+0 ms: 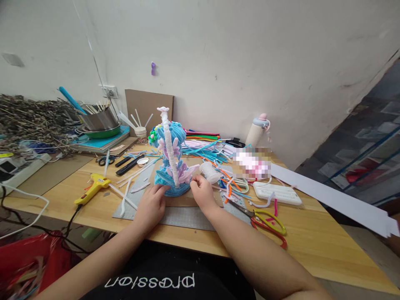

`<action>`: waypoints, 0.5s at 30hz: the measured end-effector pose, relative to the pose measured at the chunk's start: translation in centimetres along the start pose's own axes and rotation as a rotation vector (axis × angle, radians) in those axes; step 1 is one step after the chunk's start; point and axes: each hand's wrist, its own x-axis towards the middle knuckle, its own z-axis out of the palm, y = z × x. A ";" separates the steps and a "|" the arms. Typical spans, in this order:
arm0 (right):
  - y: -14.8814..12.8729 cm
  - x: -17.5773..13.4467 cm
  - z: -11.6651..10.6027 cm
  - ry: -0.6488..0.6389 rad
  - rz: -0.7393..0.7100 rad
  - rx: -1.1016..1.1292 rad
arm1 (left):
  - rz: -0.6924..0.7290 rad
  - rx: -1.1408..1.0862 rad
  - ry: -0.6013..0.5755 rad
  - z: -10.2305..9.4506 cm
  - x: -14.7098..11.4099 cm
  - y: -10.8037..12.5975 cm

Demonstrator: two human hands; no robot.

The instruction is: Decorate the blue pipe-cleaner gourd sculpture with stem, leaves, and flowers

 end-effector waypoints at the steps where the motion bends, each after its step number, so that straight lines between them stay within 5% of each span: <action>1: 0.0 0.0 0.0 -0.001 0.002 0.000 | 0.005 0.000 -0.002 0.0 0.0 0.0; 15: 0.1 0.2 0.1 -0.056 0.011 -0.059 | 0.027 0.063 -0.014 0.4 0.0 -0.3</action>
